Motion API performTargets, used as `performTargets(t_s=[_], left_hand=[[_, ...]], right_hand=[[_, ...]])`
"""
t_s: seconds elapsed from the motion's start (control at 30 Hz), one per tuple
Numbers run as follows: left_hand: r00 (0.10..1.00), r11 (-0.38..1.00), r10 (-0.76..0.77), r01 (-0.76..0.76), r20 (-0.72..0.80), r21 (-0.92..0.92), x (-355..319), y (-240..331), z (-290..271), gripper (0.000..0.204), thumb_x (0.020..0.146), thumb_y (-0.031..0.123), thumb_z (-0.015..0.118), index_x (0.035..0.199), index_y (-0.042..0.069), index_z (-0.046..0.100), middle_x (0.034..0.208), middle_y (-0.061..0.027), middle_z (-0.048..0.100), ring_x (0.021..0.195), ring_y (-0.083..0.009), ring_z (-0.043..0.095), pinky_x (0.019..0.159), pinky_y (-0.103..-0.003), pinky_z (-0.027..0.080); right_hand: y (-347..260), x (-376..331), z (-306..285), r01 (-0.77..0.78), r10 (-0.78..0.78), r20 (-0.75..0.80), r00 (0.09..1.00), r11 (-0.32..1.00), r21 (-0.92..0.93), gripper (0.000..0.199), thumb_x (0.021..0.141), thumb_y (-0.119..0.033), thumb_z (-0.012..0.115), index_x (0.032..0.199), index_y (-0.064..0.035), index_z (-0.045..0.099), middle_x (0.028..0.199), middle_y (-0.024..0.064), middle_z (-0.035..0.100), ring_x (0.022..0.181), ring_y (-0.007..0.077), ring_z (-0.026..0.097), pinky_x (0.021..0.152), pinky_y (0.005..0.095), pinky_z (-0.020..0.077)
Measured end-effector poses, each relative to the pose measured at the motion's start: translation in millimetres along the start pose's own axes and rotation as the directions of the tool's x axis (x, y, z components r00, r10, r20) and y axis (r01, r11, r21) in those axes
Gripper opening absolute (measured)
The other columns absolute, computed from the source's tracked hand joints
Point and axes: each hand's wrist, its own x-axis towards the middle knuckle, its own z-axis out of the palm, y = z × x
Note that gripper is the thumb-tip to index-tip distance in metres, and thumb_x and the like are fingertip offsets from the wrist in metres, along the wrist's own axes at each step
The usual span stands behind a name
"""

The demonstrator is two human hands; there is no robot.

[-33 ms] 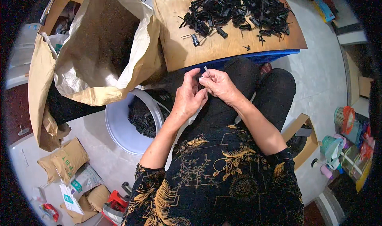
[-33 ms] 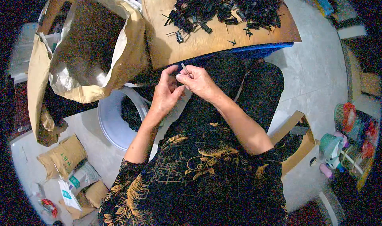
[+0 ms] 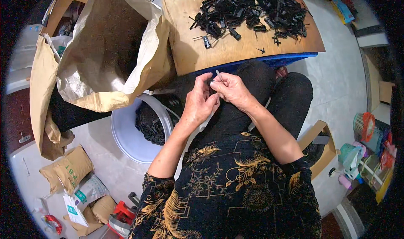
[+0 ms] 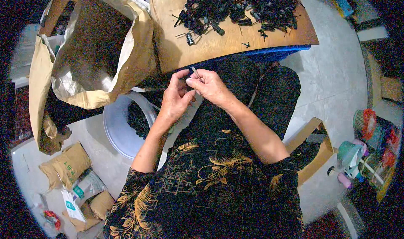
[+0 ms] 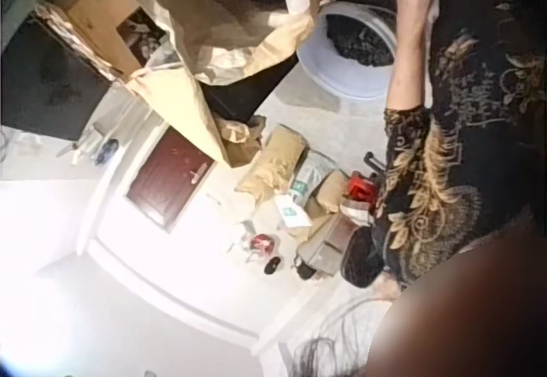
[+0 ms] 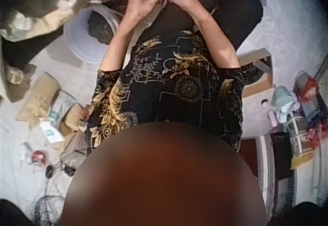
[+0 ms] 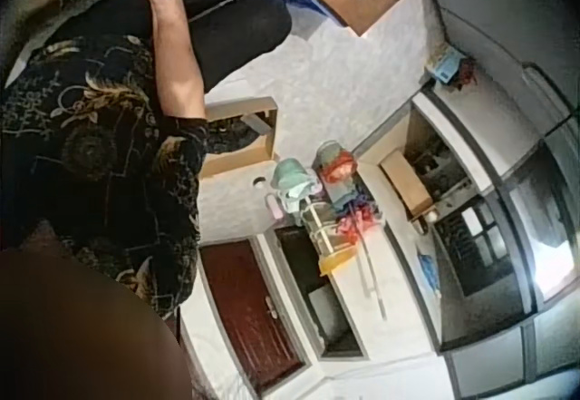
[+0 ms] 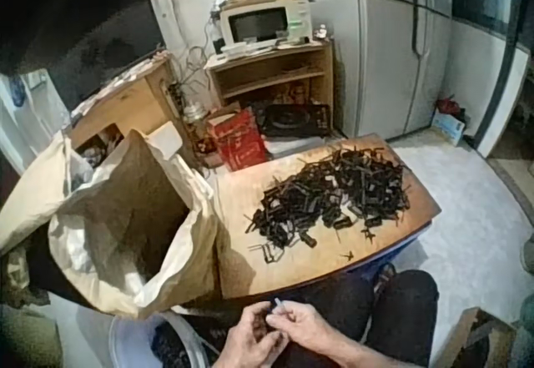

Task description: Sorting and packaging small black plastic components into a paper bag.

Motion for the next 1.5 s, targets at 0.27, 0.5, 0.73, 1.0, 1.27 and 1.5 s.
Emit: performTargets(t_s=[0.27, 0.5, 0.73, 1.0, 1.27, 1.5], left_hand=[[0.992, 0.962, -0.080, 0.103, 0.100, -0.253, 9.3, -13.4, -10.6, 0.040, 0.082, -0.002, 0.053, 0.117, 0.003, 0.036, 0.077, -0.0069, 0.056, 0.062, -0.0104, 0.057, 0.052, -0.023, 0.047], [0.988, 0.898, -0.101, 0.143, 0.121, -0.416, 18.3, -16.3, -18.9, 0.031, 0.085, 0.000, 0.052, 0.111, 0.004, 0.038, 0.072, -0.0037, 0.052, 0.061, -0.0085, 0.056, 0.050, -0.019, 0.045], [0.993, 0.961, -0.064, 0.088, 0.098, -0.261, 21.5, -20.5, -22.2, 0.024, 0.084, 0.000, 0.052, 0.104, 0.005, 0.039, 0.067, -0.0016, 0.050, 0.056, -0.0061, 0.053, 0.047, -0.020, 0.043], [0.987, 0.994, -0.100, 0.105, 0.125, -0.036, 26.0, -5.9, -24.9, 0.030, 0.081, 0.004, 0.056, 0.106, 0.004, 0.040, 0.069, -0.0058, 0.052, 0.056, -0.0105, 0.054, 0.049, -0.024, 0.043], [0.959, 0.885, 0.282, -0.245, -0.037, 0.397, 27.7, -18.8, -8.0, 0.029, 0.076, 0.002, 0.052, 0.103, 0.002, 0.041, 0.076, -0.0234, 0.055, 0.073, -0.0406, 0.056, 0.061, -0.042, 0.045], [0.938, 0.875, 0.346, -0.314, -0.023, 0.368, 30.4, -14.3, -10.9, 0.031, 0.080, 0.005, 0.048, 0.110, 0.004, 0.039, 0.082, -0.0234, 0.056, 0.076, -0.0387, 0.057, 0.062, -0.040, 0.044]], right_hand=[[-4.3, 0.9, 7.8, -0.073, 0.070, 0.029, 0.997, 0.994, 0.084, 0.019, 0.090, -0.025, 0.050, 0.084, -0.0070, 0.051, 0.057, -0.0061, 0.043, 0.045, 0.0012, 0.035, 0.039, 0.0161, 0.0239], [0.0, 3.7, 3.0, -0.025, 0.028, 0.081, 0.996, 0.999, -0.030, 0.028, 0.095, -0.031, 0.036, 0.090, -0.0057, 0.047, 0.058, -0.0046, 0.040, 0.047, 0.0021, 0.032, 0.042, 0.0171, 0.0251], [3.8, 6.7, 7.9, 0.071, -0.054, 0.102, 0.993, 0.983, -0.171, 0.020, 0.094, -0.019, 0.040, 0.089, -0.0013, 0.048, 0.067, 0.0034, 0.052, 0.060, 0.0109, 0.051, 0.055, 0.0280, 0.0441], [11.0, 8.7, 5.5, 0.085, -0.078, 0.036, 0.996, 0.948, -0.308, 0.019, 0.091, -0.019, 0.043, 0.089, -0.0009, 0.048, 0.069, 0.0130, 0.053, 0.063, 0.0246, 0.056, 0.057, 0.0345, 0.0438], [17.6, 12.3, 7.2, 0.199, -0.228, -0.013, 0.974, 0.877, -0.437, 0.018, 0.093, -0.017, 0.041, 0.088, -0.0015, 0.048, 0.064, 0.0049, 0.048, 0.059, 0.0092, 0.046, 0.055, 0.0264, 0.0411], [14.1, 10.6, 3.2, 0.188, -0.199, -0.029, 0.979, 0.957, -0.222, 0.017, 0.094, -0.019, 0.041, 0.087, -0.0058, 0.048, 0.061, -0.0015, 0.043, 0.054, 0.0053, 0.039, 0.048, 0.0219, 0.0349]])
